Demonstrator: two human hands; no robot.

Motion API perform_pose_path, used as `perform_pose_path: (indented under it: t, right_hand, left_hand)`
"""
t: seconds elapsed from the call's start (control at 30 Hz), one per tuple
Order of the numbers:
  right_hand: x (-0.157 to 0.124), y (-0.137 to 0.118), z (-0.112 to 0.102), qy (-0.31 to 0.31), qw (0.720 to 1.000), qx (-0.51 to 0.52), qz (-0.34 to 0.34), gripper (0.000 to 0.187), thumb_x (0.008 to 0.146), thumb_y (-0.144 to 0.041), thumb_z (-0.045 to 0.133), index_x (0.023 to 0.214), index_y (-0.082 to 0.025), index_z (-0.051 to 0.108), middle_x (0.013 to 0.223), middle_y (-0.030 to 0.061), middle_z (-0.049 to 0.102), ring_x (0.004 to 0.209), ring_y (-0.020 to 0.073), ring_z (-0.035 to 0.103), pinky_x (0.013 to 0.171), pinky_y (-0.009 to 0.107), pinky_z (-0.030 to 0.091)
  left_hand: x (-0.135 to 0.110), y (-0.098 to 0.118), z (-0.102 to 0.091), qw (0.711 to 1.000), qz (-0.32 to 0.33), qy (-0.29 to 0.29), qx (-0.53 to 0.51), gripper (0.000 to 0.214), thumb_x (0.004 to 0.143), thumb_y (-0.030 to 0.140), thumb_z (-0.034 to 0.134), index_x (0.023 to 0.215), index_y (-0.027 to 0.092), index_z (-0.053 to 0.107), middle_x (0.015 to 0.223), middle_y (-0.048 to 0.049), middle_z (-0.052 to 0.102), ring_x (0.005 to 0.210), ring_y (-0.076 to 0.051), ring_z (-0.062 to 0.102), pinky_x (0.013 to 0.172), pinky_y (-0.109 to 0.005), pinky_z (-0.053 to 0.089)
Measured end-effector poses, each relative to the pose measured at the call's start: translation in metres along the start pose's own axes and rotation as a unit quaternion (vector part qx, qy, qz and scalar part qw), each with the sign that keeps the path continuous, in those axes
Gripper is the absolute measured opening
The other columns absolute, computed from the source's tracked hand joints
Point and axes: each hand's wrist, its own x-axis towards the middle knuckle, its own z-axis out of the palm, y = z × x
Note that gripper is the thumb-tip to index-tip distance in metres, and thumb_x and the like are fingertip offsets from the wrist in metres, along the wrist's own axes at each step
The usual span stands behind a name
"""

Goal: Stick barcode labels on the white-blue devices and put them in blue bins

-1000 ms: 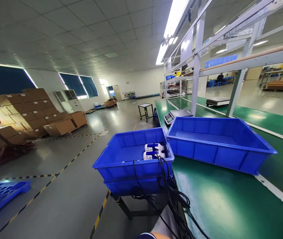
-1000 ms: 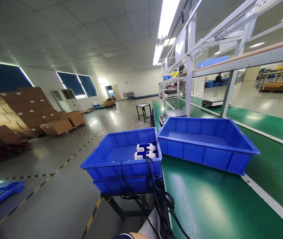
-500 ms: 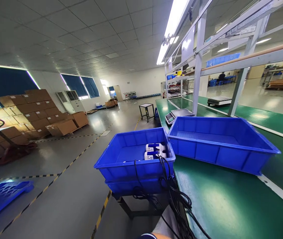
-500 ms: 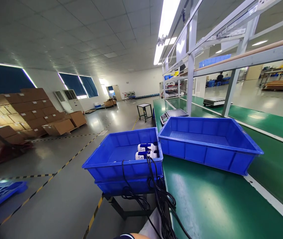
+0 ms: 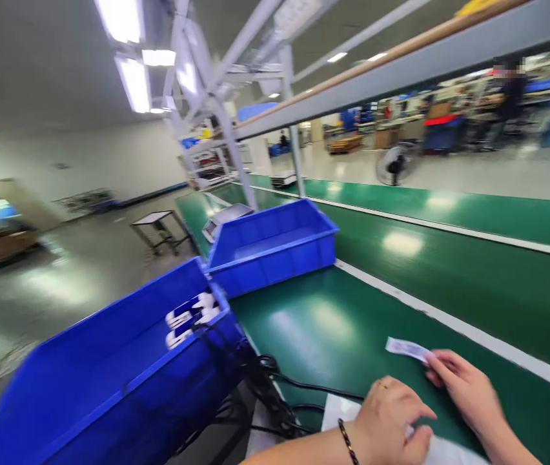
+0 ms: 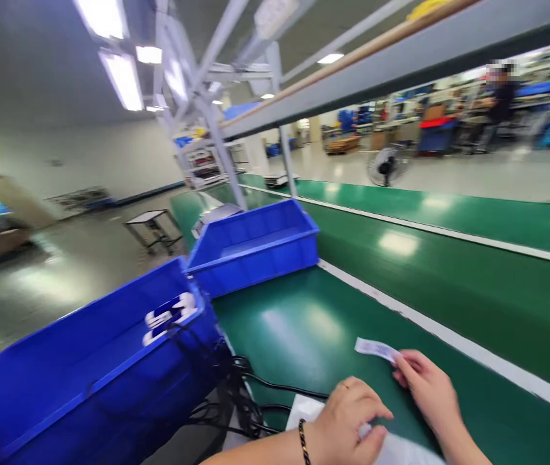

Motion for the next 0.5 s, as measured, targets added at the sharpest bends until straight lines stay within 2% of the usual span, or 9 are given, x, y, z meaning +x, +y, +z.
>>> perform_pose_path:
  t: [0.03,0.1,0.17,0.33,0.43,0.5]
  right_hand:
    - [0.004,0.004,0.002,-0.008,1.000,0.012,0.018,0.023,0.087,-0.033,0.058,0.076,-0.014,0.059,0.060,-0.0013,0.057,0.049,0.0094,0.053,0.047,0.023,0.046]
    - [0.015,0.010,0.010,-0.016,0.999,0.038,0.036,0.020,0.088,-0.031,0.057,0.080,-0.014,0.058,0.064,-0.0014,0.058,0.052,0.0091,0.054,0.049,0.022,0.047]
    - [0.026,0.014,0.018,-0.022,0.997,0.054,0.043,0.020,0.090,-0.032,0.055,0.086,-0.013,0.058,0.071,-0.0023,0.058,0.056,0.0080,0.055,0.052,0.022,0.048]
    - [0.028,0.016,0.026,-0.061,0.995,0.081,0.023,0.020,0.090,-0.033,0.054,0.090,-0.013,0.059,0.077,-0.0013,0.059,0.059,0.0081,0.055,0.055,0.023,0.049]
    - [0.025,0.017,0.024,-0.078,0.992,0.098,0.014,0.021,0.090,-0.034,0.054,0.092,-0.013,0.058,0.077,-0.0011,0.059,0.059,0.0083,0.055,0.054,0.023,0.049]
    - [0.026,0.018,0.024,-0.083,0.991,0.106,0.012,0.021,0.090,-0.034,0.054,0.093,-0.013,0.058,0.077,-0.0010,0.059,0.059,0.0083,0.055,0.054,0.023,0.049]
  left_hand:
    - [0.002,0.008,-0.004,1.000,0.028,0.002,0.011,0.031,0.076,0.027,0.055,0.106,0.019,0.058,0.102,-0.0067,0.063,0.097,-0.021,0.056,0.089,-0.036,0.046]
    - [0.008,0.020,-0.008,0.997,0.062,-0.017,0.031,0.040,0.078,0.027,0.051,0.118,0.022,0.051,0.105,-0.0073,0.060,0.095,-0.022,0.054,0.087,-0.039,0.047]
    - [0.014,0.026,-0.002,0.995,0.072,-0.050,0.054,0.047,0.080,0.027,0.049,0.127,0.024,0.043,0.106,-0.0080,0.058,0.094,-0.023,0.052,0.085,-0.041,0.048]
    - [0.020,0.021,0.023,0.985,0.064,-0.139,0.074,0.066,0.078,0.029,0.053,0.138,0.023,0.027,0.113,-0.0111,0.053,0.099,-0.027,0.049,0.086,-0.046,0.047]
    - [0.022,0.016,0.023,0.981,0.073,-0.168,0.064,0.072,0.077,0.032,0.055,0.140,0.023,0.022,0.117,-0.0112,0.050,0.103,-0.028,0.046,0.091,-0.048,0.044]
    - [0.023,0.015,0.020,0.979,0.091,-0.176,0.050,0.071,0.076,0.031,0.056,0.139,0.027,0.024,0.117,-0.0089,0.049,0.104,-0.026,0.045,0.093,-0.047,0.042]
